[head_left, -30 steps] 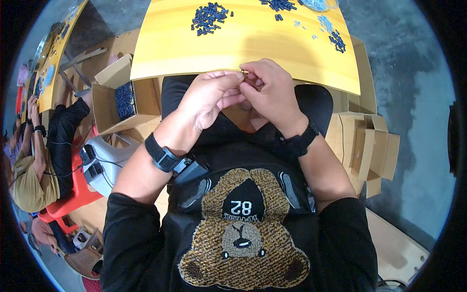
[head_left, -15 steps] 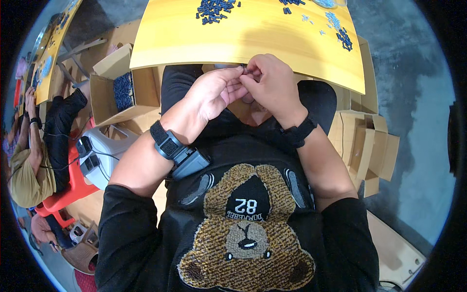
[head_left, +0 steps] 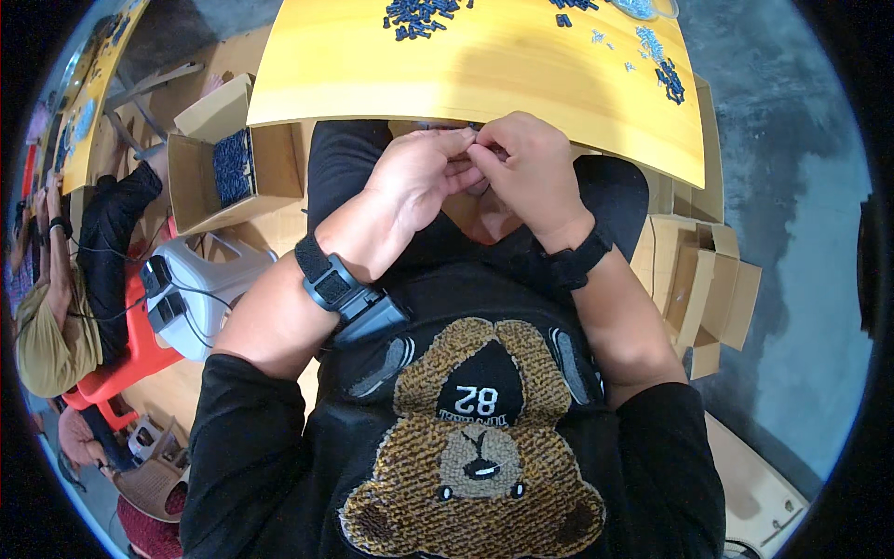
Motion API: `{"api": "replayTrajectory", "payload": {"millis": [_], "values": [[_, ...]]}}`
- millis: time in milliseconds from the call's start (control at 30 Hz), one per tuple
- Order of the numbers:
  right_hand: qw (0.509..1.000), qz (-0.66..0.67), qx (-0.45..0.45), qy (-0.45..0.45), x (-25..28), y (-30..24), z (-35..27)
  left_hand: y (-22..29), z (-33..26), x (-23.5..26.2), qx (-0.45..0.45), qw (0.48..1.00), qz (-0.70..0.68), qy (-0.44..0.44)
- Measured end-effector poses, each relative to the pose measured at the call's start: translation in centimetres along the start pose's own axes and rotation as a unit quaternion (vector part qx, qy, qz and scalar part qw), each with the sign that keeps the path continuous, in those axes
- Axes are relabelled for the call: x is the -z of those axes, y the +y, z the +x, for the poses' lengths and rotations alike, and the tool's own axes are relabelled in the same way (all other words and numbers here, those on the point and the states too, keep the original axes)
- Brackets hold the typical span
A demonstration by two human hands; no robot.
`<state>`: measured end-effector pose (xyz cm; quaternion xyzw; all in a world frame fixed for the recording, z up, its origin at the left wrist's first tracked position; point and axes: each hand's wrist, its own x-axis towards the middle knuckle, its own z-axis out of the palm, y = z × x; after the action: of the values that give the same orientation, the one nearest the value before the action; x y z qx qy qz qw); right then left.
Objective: Manually assembling small blue and black plastic components on a wooden table.
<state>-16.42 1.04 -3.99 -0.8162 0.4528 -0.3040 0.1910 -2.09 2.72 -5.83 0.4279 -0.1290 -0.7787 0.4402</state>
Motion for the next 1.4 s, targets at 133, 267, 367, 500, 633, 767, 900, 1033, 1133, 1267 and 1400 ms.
{"api": "replayTrajectory", "payload": {"millis": [133,267,367,500,633,767,900,1033,1133,1267,1400], "values": [[1.0,0.0,0.009,0.004,0.4,0.0,0.0,-0.3,0.0,-0.6,-0.022,0.999,-0.018,0.036],[0.999,-0.001,0.033,0.0,0.4,0.2,0.2,-0.5,0.1,-0.9,-0.033,0.997,-0.031,0.057],[0.999,-0.005,0.035,-0.002,0.3,0.2,0.2,-0.4,-0.4,-1.8,-0.055,0.994,-0.034,0.092],[1.0,-0.011,0.029,0.005,0.2,0.4,0.2,-0.5,-0.1,-1.8,-0.052,0.994,-0.032,0.091],[1.0,-0.009,0.025,0.007,0.2,0.5,0.3,-0.4,-0.1,-2.0,-0.05,0.993,-0.03,0.099],[1.0,-0.005,0.018,0.004,0.3,0.5,0.4,-0.2,0.2,-1.9,-0.044,0.994,-0.03,0.092],[1.0,0.002,0.012,0.005,0.3,0.6,0.4,-0.2,0.3,-1.3,-0.054,0.996,-0.012,0.072],[0.998,0.035,-0.006,-0.057,1.3,0.7,1.3,0.7,0.2,-0.3,-0.021,0.999,0.032,0.006],[0.992,0.058,-0.011,-0.109,2.3,0.7,1.8,1.6,-0.2,0.6,-0.01,0.998,0.057,-0.029],[0.993,0.072,-0.009,-0.091,3.1,1.3,0.9,2.5,-1.8,3.3,0.054,0.998,0.041,-0.005],[0.996,0.082,-0.023,0.003,4.8,1.6,-0.3,3.5,-4.4,7.4,0.033,0.999,0.008,-0.012]]}}
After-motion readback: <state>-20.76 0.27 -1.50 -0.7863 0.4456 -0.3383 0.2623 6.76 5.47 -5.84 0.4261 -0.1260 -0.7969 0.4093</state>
